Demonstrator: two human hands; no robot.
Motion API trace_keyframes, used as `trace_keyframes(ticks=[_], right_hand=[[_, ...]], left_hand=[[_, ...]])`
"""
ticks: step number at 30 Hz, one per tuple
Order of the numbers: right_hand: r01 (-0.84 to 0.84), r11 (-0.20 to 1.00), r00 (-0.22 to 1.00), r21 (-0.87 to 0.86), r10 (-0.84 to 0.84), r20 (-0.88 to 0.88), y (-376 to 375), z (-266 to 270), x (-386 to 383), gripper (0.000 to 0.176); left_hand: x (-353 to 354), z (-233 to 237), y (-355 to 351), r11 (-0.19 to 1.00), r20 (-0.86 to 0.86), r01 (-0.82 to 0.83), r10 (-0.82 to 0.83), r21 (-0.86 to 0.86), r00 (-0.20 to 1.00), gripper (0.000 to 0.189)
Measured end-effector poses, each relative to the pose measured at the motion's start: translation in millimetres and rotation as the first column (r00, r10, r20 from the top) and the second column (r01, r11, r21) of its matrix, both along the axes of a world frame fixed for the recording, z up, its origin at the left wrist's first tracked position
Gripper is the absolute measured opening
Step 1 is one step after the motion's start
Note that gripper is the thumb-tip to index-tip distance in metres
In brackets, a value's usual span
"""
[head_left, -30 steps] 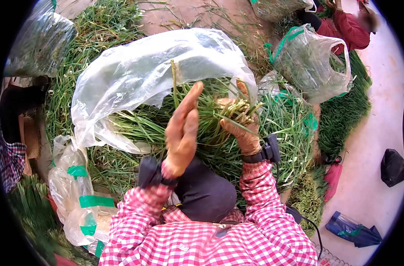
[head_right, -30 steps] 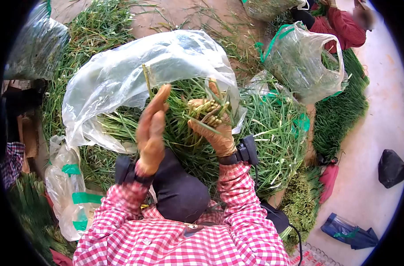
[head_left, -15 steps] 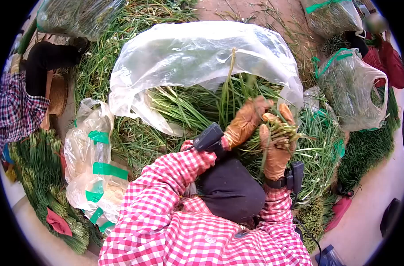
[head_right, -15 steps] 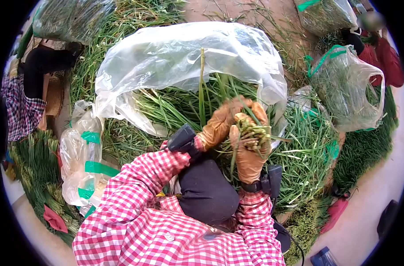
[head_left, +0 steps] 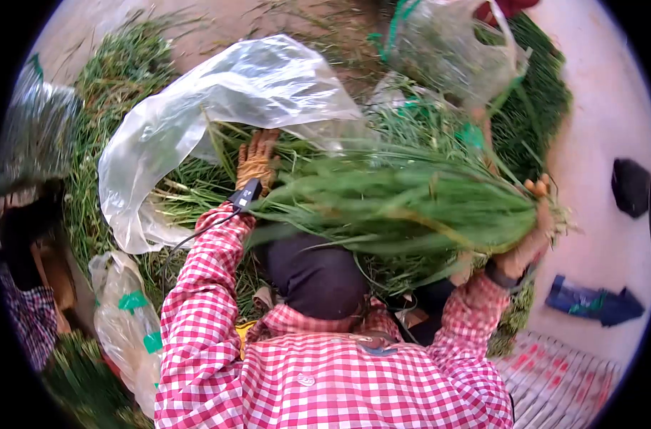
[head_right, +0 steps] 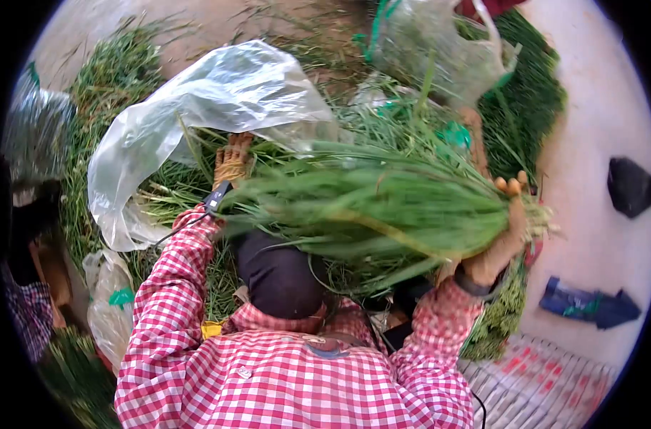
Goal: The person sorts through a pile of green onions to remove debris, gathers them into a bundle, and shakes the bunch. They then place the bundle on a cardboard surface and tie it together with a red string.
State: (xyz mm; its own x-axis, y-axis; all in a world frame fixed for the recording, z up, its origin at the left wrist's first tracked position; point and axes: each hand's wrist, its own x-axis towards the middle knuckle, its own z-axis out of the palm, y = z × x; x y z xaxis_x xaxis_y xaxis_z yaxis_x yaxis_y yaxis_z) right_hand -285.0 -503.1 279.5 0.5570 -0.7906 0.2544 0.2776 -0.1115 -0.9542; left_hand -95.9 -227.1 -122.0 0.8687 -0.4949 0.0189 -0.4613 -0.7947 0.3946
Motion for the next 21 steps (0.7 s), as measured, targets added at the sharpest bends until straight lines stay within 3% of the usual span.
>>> trace_keyframes(ticks=[1, 2, 4, 5, 6, 8, 9, 10, 11, 12, 13, 14, 16, 18, 19, 20, 21], right_hand=[[0.122, 0.992, 0.992, -0.034, -0.124, -0.031, -2.9, -40.6, -9.3, 0.032], [0.235, 0.966, 0.968, -0.105, -0.242, -0.070, -3.8, -50.7, -12.1, 0.031], [0.283, 0.919, 0.959, -0.273, -0.274, 0.071, 10.7, -63.5, -8.9, 0.025], [0.350, 0.861, 0.937, -0.369, -0.329, 0.119, 18.7, -59.7, -5.2, 0.024], [0.412, 0.788, 0.910, -0.458, -0.380, 0.165, 21.0, -53.6, -5.2, 0.023], [0.442, 0.706, 0.895, -0.553, -0.392, 0.215, 26.7, -27.0, -16.9, 0.022], [0.424, 0.716, 0.904, -0.555, -0.368, 0.216, 38.7, -19.5, -20.6, 0.024], [0.400, 0.727, 0.916, -0.559, -0.337, 0.217, 50.8, -14.0, -26.0, 0.025], [0.321, 0.911, 0.934, -0.261, -0.258, 0.247, 58.7, -20.3, -34.7, 0.032], [0.145, 0.965, 0.954, -0.217, -0.079, 0.288, 74.6, -20.0, -43.2, 0.041], [-0.084, 0.982, 0.923, -0.167, 0.139, 0.358, 97.1, -18.1, -49.2, 0.051], [-0.276, 0.950, 0.855, -0.145, 0.312, 0.415, 110.5, -14.6, -58.0, 0.062], [-0.735, 0.678, 0.578, -0.023, 0.643, 0.503, 106.3, -15.6, -66.5, 0.070], [-0.724, 0.642, 0.670, 0.253, 0.567, 0.478, 111.5, -13.8, -89.9, 0.068], [-0.675, 0.660, 0.731, 0.330, 0.535, 0.424, 111.4, -16.0, -94.7, 0.065], [-0.615, 0.677, 0.788, 0.405, 0.500, 0.360, 108.9, -20.8, -99.9, 0.061], [-0.558, 0.679, 0.830, 0.477, 0.442, 0.340, 101.6, -31.0, -100.5, 0.055]], left_hand=[[13.8, -10.4, 33.9, 0.996, 0.054, 0.049, -0.053, 0.070, 0.997, 0.068], [20.7, -4.9, 39.5, 0.999, 0.013, 0.033, -0.032, -0.020, 0.999, 0.072], [44.8, -6.1, 52.1, 0.995, -0.126, 0.087, -0.080, 0.049, 0.989, 0.071], [57.9, -6.7, 54.1, 0.990, -0.184, 0.141, -0.143, -0.026, 0.972, 0.069], [72.2, -42.4, 60.4, 0.937, -0.032, 0.246, -0.261, -0.248, 0.965, 0.062], [44.5, 36.9, 50.8, 0.889, -0.229, 0.152, -0.271, -0.432, 0.935, 0.050], [25.5, 87.6, 40.1, 0.847, -0.491, -0.119, -0.181, -0.519, 0.852, 0.042], [6.7, 131.6, 31.9, 0.685, -0.496, -0.209, -0.252, -0.698, 0.831, 0.046], [-27.0, 209.3, 18.5, 0.532, -0.460, -0.239, -0.333, -0.812, 0.823, 0.048], [-52.1, 259.9, 12.7, 0.508, -0.272, -0.056, -0.361, -0.859, 0.892, 0.054], [-89.0, 329.0, 11.9, 0.397, 0.242, 0.437, -0.452, -0.807, 0.858, 0.066], [-111.4, 359.8, 19.3, 0.591, 0.267, 0.539, -0.487, -0.600, 0.832, 0.080], [-145.3, 369.1, 13.0, 0.718, 0.340, 0.593, -0.490, -0.365, 0.803, 0.105], [-172.6, 370.2, 11.2, 0.715, 0.082, 0.593, -0.611, -0.369, 0.788, 0.114], [-179.9, 361.6, 10.5, 0.668, -0.259, 0.495, -0.705, -0.556, 0.660, 0.114], [-187.6, 348.6, 9.3, 0.647, -0.524, 0.323, -0.756, -0.691, 0.393, 0.114], [-200.6, 327.8, 8.1, 0.601, -0.543, 0.181, -0.789, -0.778, 0.287, 0.115]])
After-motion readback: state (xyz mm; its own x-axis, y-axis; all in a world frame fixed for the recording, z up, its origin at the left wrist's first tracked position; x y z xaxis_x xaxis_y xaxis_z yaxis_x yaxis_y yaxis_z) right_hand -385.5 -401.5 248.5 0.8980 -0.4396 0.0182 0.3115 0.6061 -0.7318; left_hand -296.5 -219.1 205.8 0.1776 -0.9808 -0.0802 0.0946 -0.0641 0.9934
